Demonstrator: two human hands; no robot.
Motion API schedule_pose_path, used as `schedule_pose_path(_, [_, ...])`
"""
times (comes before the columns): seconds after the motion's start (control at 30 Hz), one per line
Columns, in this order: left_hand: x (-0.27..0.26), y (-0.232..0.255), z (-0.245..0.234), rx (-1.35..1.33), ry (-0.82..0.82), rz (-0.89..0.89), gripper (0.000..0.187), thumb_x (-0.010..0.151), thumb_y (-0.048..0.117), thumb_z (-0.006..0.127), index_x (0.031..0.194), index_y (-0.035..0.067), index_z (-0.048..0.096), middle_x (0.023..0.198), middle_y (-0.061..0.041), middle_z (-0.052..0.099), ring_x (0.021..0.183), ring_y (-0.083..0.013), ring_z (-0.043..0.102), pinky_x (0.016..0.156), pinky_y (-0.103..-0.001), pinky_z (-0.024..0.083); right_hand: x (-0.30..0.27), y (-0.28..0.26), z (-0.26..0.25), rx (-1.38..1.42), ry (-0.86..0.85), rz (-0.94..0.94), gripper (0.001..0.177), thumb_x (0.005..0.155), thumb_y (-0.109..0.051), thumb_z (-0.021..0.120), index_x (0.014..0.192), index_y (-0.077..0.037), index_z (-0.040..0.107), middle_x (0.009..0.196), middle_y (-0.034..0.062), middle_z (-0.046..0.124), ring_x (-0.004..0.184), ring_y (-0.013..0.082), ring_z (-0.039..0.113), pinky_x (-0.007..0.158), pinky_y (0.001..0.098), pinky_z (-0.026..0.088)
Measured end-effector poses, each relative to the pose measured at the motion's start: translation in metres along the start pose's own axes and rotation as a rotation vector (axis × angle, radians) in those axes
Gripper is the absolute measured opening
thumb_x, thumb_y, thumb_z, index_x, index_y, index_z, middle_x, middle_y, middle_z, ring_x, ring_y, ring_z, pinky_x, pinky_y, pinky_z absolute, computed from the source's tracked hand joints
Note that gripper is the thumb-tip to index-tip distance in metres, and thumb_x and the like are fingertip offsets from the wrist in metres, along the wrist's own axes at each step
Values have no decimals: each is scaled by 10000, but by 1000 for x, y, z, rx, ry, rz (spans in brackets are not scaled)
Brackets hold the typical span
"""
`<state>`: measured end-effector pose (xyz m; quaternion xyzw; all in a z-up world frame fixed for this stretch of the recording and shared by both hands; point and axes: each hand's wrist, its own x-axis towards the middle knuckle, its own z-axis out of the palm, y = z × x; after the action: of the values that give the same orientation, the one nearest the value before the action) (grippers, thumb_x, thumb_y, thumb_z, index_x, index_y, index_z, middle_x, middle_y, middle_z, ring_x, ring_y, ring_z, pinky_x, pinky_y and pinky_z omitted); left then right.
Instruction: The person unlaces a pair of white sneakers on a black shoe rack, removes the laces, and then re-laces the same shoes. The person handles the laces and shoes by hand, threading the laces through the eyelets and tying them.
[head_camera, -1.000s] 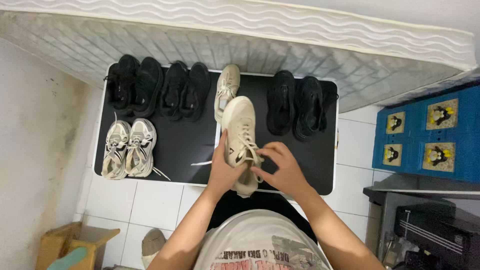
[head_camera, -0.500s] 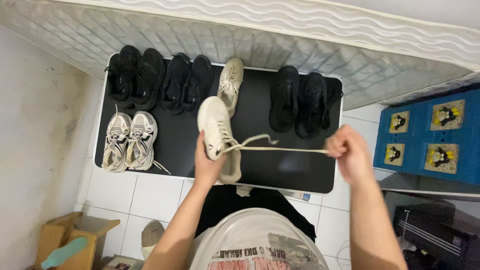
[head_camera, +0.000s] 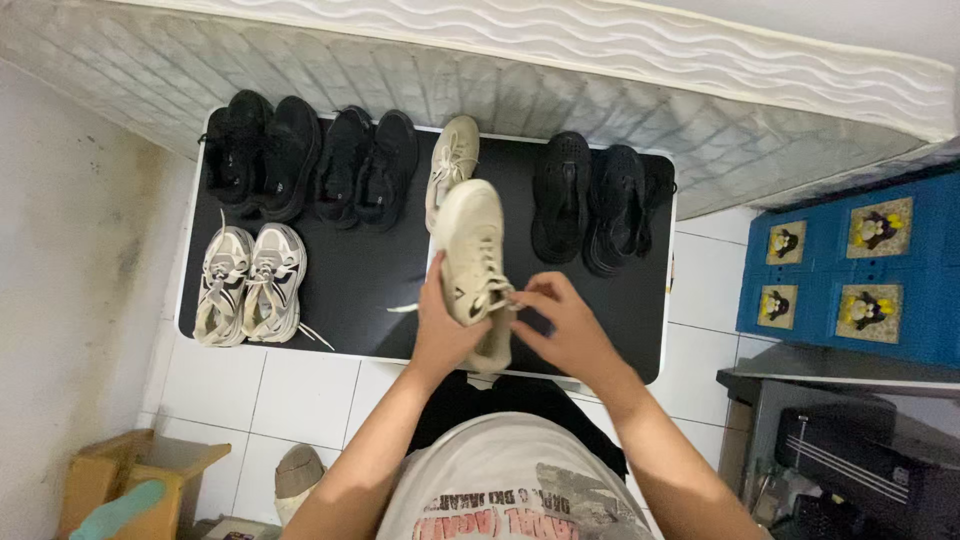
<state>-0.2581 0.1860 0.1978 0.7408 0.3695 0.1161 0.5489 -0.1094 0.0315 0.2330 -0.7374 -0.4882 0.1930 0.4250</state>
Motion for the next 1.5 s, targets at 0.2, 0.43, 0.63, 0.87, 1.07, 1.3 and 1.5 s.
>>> schedule_pose_path(0.2, [-2,5,11,46,35,97,1116,679,201,864,1585,30,235,1460,-264,450,1364,-407,460,1135,-490,387,10,-8,-7,30,-61,-42,127,833,-126,797,897,-50,718,1160,125,591,1073,288,556,934,390,468])
schedule_pose_path(0.43, [14,-31,2,42,244,35,1046,725,142,858,1567,21,251,1387,-303,468,1311,-436,462,1108,-512,374,-28,20,-96,133,-203,66,147,917,-124,669,947,2,738,1079,97,689,1024,203,626,838,327,511])
schedule_pose_path(0.63, [29,-59,0,-24,417,72,1017,760,128,863,1542,24,221,1384,-267,495,1286,-375,538,1098,-475,435,-55,42,-170,448,-175,281,250,995,-141,663,855,17,797,847,126,718,852,236,621,784,384,506])
schedule_pose_path(0.87, [26,-62,15,-174,366,274,928,781,31,831,1476,27,216,1384,-241,445,1309,-336,513,1133,-432,409,-29,36,-119,-741,-200,617,512,852,-367,788,1248,-54,704,1365,198,612,1258,372,558,1025,480,421])
schedule_pose_path(1.07, [27,-42,40,-61,299,415,973,670,106,887,1407,-2,261,1420,-249,394,1322,-369,449,1128,-457,372,14,30,-11,-47,5,66,626,907,-279,732,1437,-12,532,1445,238,587,1345,373,560,1113,423,443])
schedule_pose_path(1.3, [28,-17,33,83,-46,264,1104,601,359,964,1419,-22,328,1400,-262,395,1310,-427,404,1098,-496,354,32,65,29,-378,-38,321,253,964,-227,578,1083,-45,707,779,181,708,745,376,687,862,484,504])
schedule_pose_path(1.5, [23,-8,47,85,23,91,477,837,337,825,1133,18,629,1124,-183,679,1020,-319,687,870,-404,555,18,63,50,-669,-104,361,346,1016,-325,544,1021,-23,714,599,162,688,576,331,676,971,536,419])
